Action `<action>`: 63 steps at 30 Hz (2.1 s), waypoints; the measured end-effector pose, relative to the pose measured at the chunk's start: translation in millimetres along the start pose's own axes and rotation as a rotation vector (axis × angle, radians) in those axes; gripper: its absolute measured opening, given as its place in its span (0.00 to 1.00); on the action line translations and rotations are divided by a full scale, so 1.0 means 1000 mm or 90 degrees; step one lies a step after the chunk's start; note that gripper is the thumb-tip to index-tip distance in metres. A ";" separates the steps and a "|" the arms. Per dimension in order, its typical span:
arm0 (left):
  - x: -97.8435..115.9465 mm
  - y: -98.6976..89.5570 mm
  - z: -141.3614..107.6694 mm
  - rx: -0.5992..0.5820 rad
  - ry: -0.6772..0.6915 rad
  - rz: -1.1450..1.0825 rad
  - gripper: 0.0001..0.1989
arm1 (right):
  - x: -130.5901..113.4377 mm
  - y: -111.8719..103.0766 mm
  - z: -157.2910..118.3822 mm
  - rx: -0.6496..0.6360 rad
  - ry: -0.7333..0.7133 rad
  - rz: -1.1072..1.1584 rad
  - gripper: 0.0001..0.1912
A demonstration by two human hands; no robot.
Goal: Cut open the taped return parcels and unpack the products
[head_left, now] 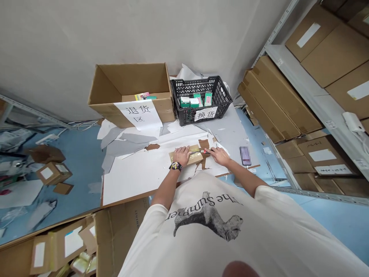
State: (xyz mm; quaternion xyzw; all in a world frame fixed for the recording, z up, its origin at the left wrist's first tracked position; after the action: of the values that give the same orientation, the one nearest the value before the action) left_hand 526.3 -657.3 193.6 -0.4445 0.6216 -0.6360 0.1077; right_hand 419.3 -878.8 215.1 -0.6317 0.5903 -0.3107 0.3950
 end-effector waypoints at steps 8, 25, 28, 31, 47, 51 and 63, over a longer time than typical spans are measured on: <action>-0.002 0.001 -0.001 -0.010 0.005 -0.008 0.31 | 0.020 -0.015 0.012 0.042 -0.048 -0.023 0.41; -0.004 -0.004 -0.005 0.081 0.016 -0.045 0.28 | 0.051 -0.009 -0.013 0.101 0.014 0.031 0.32; -0.002 -0.006 -0.005 0.098 0.046 -0.053 0.27 | 0.075 -0.004 -0.039 0.149 0.032 0.054 0.31; 0.008 -0.008 -0.007 0.106 0.117 -0.045 0.21 | 0.084 0.007 -0.057 0.163 0.034 0.133 0.32; 0.065 0.024 -0.020 -0.019 -0.044 0.006 0.26 | 0.042 0.014 -0.027 0.131 0.027 0.584 0.28; 0.053 0.016 -0.016 -0.002 -0.074 -0.058 0.25 | 0.042 0.008 -0.017 0.061 0.043 0.611 0.26; 0.044 0.023 -0.014 -0.017 -0.064 -0.128 0.26 | 0.059 -0.002 0.043 -0.167 -0.067 0.554 0.23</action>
State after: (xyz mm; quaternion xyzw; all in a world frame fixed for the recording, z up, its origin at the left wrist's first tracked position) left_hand 481.4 -682.8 194.1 -0.5374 0.5763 -0.6119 0.0688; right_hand 463.7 -931.2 190.6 -0.3848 0.8140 -0.0061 0.4352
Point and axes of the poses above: each hand's wrist, its own z-axis towards the middle knuckle, its own y-axis out of the palm, x = y × z, the point moved 8 cm from there along z, towards the middle knuckle, and after that the axes turned 9 degrees about -x, right-handed, at the moved point
